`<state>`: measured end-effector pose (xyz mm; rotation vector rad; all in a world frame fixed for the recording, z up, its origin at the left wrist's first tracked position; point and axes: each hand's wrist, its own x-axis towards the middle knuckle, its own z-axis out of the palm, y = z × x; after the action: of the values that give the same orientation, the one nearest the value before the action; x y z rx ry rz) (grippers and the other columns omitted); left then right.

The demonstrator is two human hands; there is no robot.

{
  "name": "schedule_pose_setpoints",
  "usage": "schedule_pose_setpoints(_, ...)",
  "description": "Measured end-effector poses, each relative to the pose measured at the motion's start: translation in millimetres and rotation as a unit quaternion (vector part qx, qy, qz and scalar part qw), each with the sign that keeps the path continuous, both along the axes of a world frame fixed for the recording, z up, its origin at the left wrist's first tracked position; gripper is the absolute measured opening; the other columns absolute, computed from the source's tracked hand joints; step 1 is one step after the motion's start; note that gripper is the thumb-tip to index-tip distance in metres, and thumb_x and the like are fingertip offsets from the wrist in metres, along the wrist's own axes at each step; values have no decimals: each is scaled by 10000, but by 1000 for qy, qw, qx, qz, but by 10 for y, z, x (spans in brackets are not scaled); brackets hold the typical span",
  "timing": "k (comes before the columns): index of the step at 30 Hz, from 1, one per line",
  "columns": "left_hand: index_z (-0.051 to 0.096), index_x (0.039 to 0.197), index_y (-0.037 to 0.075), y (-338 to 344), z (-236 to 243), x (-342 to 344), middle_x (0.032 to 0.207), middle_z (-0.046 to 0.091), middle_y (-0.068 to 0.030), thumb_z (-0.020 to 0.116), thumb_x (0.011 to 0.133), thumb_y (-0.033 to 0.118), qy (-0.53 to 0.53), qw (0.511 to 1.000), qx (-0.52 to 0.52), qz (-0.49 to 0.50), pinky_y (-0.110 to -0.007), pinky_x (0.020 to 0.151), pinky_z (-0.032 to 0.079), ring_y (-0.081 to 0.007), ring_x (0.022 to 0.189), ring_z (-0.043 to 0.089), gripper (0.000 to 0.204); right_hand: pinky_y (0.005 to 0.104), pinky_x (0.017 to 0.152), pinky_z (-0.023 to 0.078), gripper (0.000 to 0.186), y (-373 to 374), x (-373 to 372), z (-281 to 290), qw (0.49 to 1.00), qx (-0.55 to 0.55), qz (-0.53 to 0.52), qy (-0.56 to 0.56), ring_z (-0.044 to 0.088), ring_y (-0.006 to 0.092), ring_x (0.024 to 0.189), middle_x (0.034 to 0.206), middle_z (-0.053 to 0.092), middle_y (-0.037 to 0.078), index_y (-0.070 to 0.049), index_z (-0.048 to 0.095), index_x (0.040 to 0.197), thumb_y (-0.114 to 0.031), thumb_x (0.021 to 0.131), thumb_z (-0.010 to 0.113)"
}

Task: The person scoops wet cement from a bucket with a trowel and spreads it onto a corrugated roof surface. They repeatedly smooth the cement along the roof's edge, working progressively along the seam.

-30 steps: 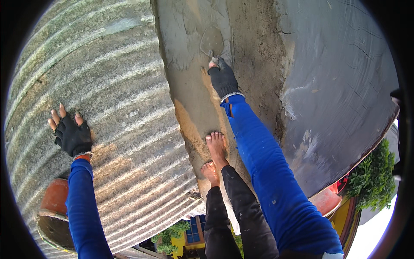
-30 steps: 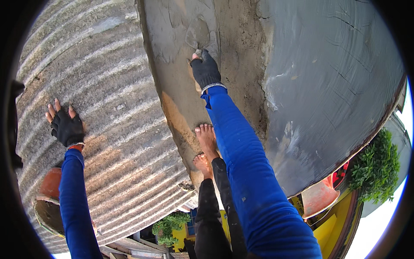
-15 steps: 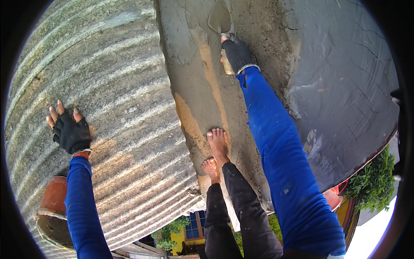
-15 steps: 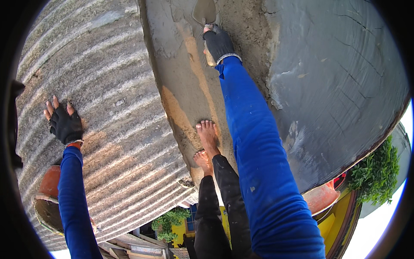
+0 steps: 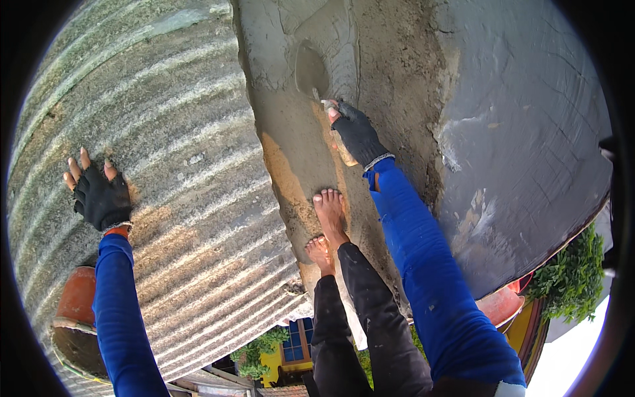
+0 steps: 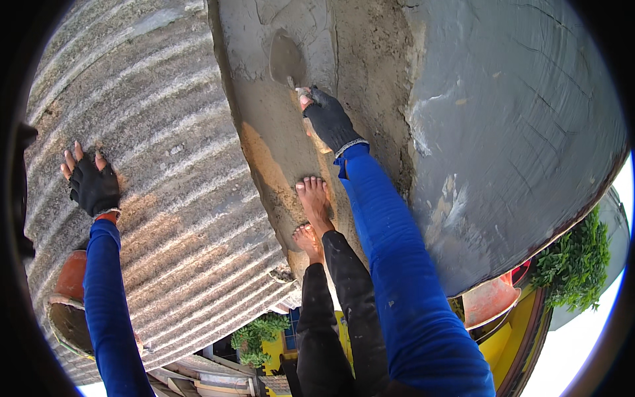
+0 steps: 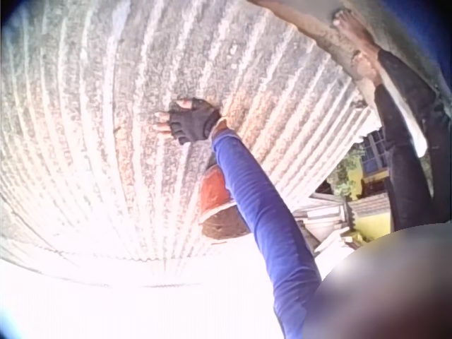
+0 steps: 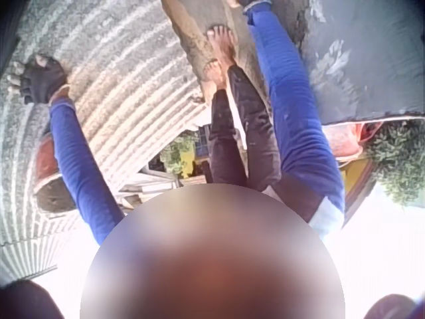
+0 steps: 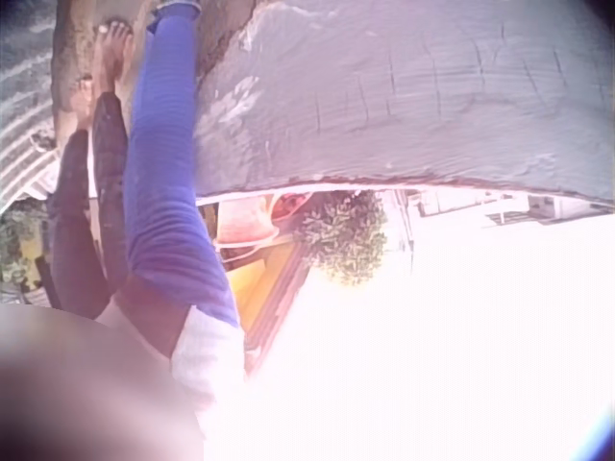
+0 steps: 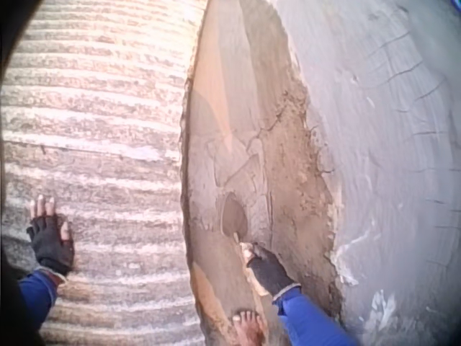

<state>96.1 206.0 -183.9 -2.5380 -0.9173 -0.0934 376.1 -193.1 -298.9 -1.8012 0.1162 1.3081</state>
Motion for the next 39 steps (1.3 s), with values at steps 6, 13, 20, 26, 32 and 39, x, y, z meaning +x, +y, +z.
schedule_pose_setpoints(6,391,1492,216,4,-32,-25,1541,376,-161,531,944,387,-7,1000,2,0,-520,1122,333,-421,1434,302,591,329,564,533,441,90,410,4,992,-23,-86,-91,598,140,626,869,609,32,-75,586,1278,-388,967,589)
schedule_pose_setpoints(13,388,1496,222,14,-32,-17,1544,373,-158,517,953,408,-14,1000,3,-11,-521,1121,331,-412,1442,293,588,318,571,524,386,201,412,-61,994,-36,-69,-71,584,137,644,838,591,40,-88,607,1222,-375,965,590)
schedule_pose_setpoints(20,392,1494,249,-6,-39,-20,1553,371,-133,495,966,430,-23,1000,5,-5,-530,1101,342,-387,1449,297,567,320,650,537,459,51,26,-327,993,-12,86,-76,599,121,838,890,633,41,-86,590,1314,-378,960,607)
schedule_pose_setpoints(26,400,1492,260,6,-56,-57,1558,370,-115,494,964,437,2,1000,19,12,-540,1066,364,-376,1450,303,565,309,684,532,448,-244,-535,-341,949,-61,258,-173,639,147,815,935,674,78,-100,601,1307,-383,961,598)
schedule_pose_setpoints(32,392,1504,275,3,-43,-42,1577,351,-90,464,966,452,-10,1000,11,23,-529,1070,359,-363,1460,292,570,309,596,526,419,-125,-292,23,998,2,-37,44,633,151,708,906,654,51,-103,588,1301,-364,973,579)
schedule_pose_setpoints(39,401,1498,273,-13,-30,-39,1571,359,-87,495,954,433,-1,999,13,36,-515,1086,348,-354,1460,294,575,330,530,503,363,753,1173,-114,991,-18,-66,-115,603,156,588,784,631,48,-106,621,1119,-430,961,577)
